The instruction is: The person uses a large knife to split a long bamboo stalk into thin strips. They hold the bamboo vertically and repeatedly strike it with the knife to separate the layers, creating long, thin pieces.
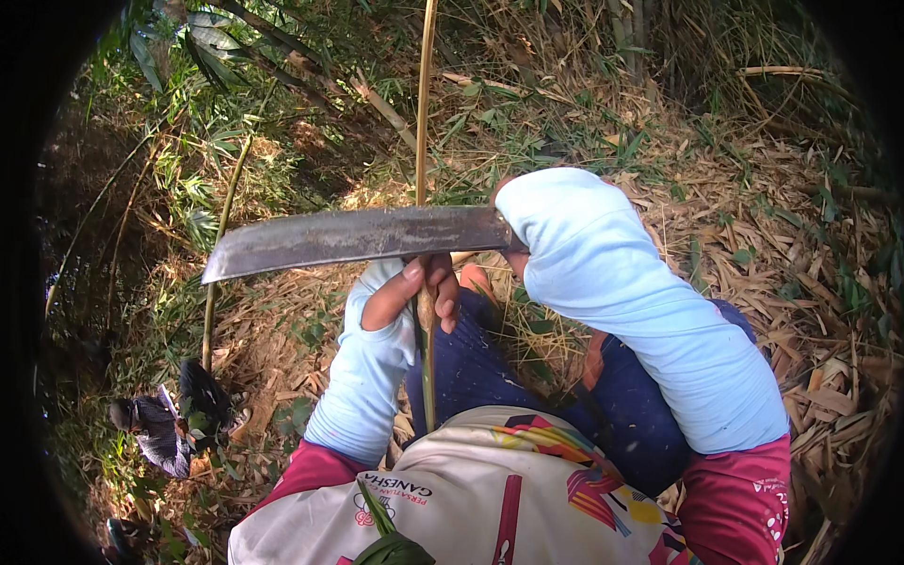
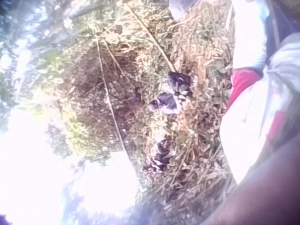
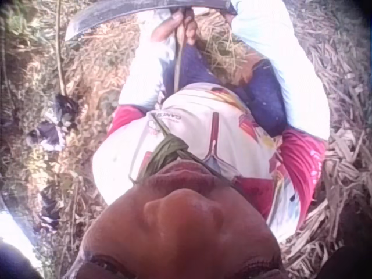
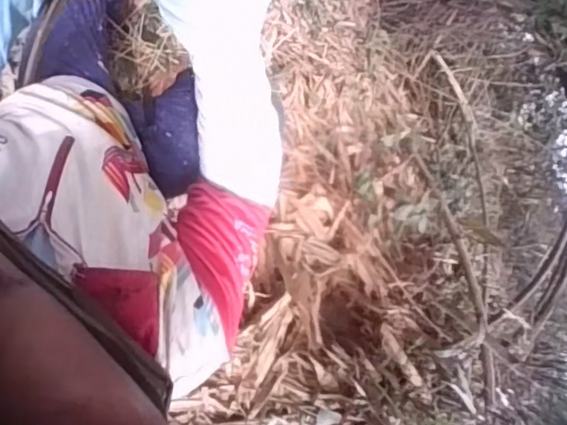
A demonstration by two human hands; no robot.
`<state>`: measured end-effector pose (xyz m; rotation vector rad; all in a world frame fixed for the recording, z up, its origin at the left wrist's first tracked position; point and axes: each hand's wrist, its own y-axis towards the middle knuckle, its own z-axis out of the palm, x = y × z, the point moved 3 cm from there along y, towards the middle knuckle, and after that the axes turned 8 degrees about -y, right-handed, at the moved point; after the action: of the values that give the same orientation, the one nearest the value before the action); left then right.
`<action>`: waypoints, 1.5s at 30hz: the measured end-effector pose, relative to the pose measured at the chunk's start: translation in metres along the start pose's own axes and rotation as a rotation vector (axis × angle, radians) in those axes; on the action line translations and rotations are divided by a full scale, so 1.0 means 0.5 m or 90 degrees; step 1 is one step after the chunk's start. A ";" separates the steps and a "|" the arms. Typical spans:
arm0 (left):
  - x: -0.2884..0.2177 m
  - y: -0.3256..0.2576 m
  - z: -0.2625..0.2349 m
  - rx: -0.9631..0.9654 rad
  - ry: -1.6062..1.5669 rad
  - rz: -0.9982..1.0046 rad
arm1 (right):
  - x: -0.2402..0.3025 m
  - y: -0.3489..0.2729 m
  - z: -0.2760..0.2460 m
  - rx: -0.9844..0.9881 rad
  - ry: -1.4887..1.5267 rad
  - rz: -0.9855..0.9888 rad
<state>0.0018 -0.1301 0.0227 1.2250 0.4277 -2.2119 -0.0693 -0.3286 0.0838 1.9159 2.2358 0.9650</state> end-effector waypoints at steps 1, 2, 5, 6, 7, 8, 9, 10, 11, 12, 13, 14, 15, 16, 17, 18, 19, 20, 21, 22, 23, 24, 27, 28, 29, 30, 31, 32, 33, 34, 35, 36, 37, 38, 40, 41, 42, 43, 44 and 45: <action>-0.003 -0.002 0.000 0.007 0.039 -0.009 | 0.003 0.000 0.005 0.019 0.004 -0.010; -0.008 -0.004 0.002 0.013 0.078 -0.018 | 0.008 0.000 0.010 0.037 0.008 -0.020; -0.027 0.001 0.031 0.030 0.121 0.006 | 0.024 -0.007 0.014 0.024 -0.005 -0.076; -0.027 0.001 0.032 0.005 0.112 -0.015 | 0.031 -0.007 0.011 0.033 -0.001 -0.081; -0.025 0.000 0.031 -0.020 0.103 -0.035 | 0.037 -0.007 0.009 0.043 0.005 -0.086; -0.016 0.003 0.026 -0.011 0.027 -0.006 | 0.040 -0.008 0.007 0.040 -0.004 -0.091; -0.018 -0.002 0.031 -0.035 0.067 0.006 | 0.043 -0.009 0.006 0.037 -0.013 -0.095; -0.027 -0.007 0.049 -0.057 0.106 0.018 | 0.044 -0.009 0.005 0.034 -0.023 -0.098; -0.033 -0.012 0.060 -0.080 0.145 0.030 | 0.044 -0.010 0.005 0.030 -0.014 -0.102; -0.032 -0.013 0.064 -0.088 0.160 0.033 | 0.043 -0.011 0.005 0.025 -0.005 -0.106; -0.030 -0.013 0.067 -0.096 0.175 0.037 | 0.043 -0.011 0.005 0.020 0.004 -0.111; -0.031 -0.014 0.071 -0.104 0.190 0.041 | 0.043 -0.012 0.004 0.011 -0.002 -0.116; -0.036 -0.018 0.079 -0.115 0.235 0.009 | 0.043 -0.012 0.004 0.002 -0.009 -0.122; -0.047 -0.021 0.090 -0.126 0.280 -0.023 | 0.043 -0.013 0.003 -0.007 -0.016 -0.126; -0.051 -0.025 0.095 -0.137 0.324 -0.055 | 0.043 -0.012 0.002 -0.013 -0.031 -0.128; -0.052 -0.028 0.092 -0.126 0.392 -0.011 | 0.042 -0.011 0.001 -0.018 -0.048 -0.130; -0.050 -0.036 0.087 -0.117 0.460 0.033 | 0.043 -0.010 0.000 -0.023 -0.062 -0.133; -0.050 -0.043 0.091 -0.115 0.470 0.066 | 0.044 -0.009 -0.002 -0.017 -0.070 -0.133; -0.051 -0.050 0.097 -0.113 0.480 0.098 | 0.045 -0.008 -0.005 -0.012 -0.079 -0.133; -0.055 -0.055 0.116 -0.118 0.433 0.117 | 0.045 -0.008 -0.005 -0.006 -0.087 -0.132; -0.058 -0.057 0.128 -0.122 0.385 0.136 | 0.045 -0.008 -0.004 -0.005 -0.083 -0.125; -0.056 -0.056 0.130 -0.121 0.388 0.131 | 0.045 -0.009 -0.002 -0.003 -0.078 -0.118; -0.052 -0.056 0.137 -0.128 0.399 0.123 | 0.044 -0.013 0.003 -0.025 -0.090 -0.111; -0.050 -0.054 0.137 -0.136 0.404 0.123 | 0.042 -0.015 0.005 -0.036 -0.100 -0.109; -0.046 -0.053 0.137 -0.141 0.402 0.122 | 0.040 -0.016 0.007 -0.037 -0.100 -0.108; -0.043 -0.053 0.137 -0.145 0.400 0.120 | 0.038 -0.017 0.008 -0.038 -0.100 -0.107; -0.041 -0.054 0.136 -0.148 0.394 0.119 | 0.038 -0.016 0.008 -0.040 -0.098 -0.108; -0.040 -0.054 0.135 -0.152 0.388 0.118 | 0.039 -0.015 0.007 -0.035 -0.109 -0.107; -0.040 -0.055 0.131 -0.139 0.426 0.135 | 0.040 -0.015 0.006 -0.031 -0.120 -0.106; -0.038 -0.055 0.124 -0.126 0.464 0.151 | 0.041 -0.016 0.006 -0.026 -0.131 -0.104; -0.038 -0.056 0.122 -0.112 0.502 0.166 | 0.039 -0.018 0.009 -0.044 -0.114 -0.103; -0.038 -0.056 0.123 -0.118 0.500 0.168 | 0.035 -0.020 0.015 -0.062 -0.098 -0.102; -0.036 -0.056 0.125 -0.124 0.498 0.170 | 0.033 -0.021 0.019 -0.079 -0.081 -0.101; -0.034 -0.055 0.126 -0.130 0.496 0.172 | 0.035 -0.021 0.018 -0.075 -0.098 -0.105; -0.034 -0.054 0.125 -0.126 0.514 0.195 | 0.040 -0.020 0.009 -0.066 -0.132 -0.112; -0.035 -0.054 0.126 -0.125 0.525 0.199 | 0.040 -0.019 0.007 -0.058 -0.145 -0.114; -0.036 -0.054 0.126 -0.124 0.535 0.204 | 0.041 -0.018 0.006 -0.051 -0.159 -0.116; -0.039 -0.053 0.128 -0.123 0.546 0.202 | 0.040 -0.019 0.006 -0.043 -0.173 -0.116; -0.040 -0.052 0.130 -0.122 0.557 0.199 | 0.040 -0.019 0.006 -0.045 -0.171 -0.115; -0.040 -0.052 0.129 -0.139 0.550 0.178 | 0.038 -0.020 0.008 -0.048 -0.168 -0.113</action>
<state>-0.0488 -0.1369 0.0740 1.9319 0.7429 -1.2785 -0.0810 -0.3100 0.0827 1.6687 2.1405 0.7145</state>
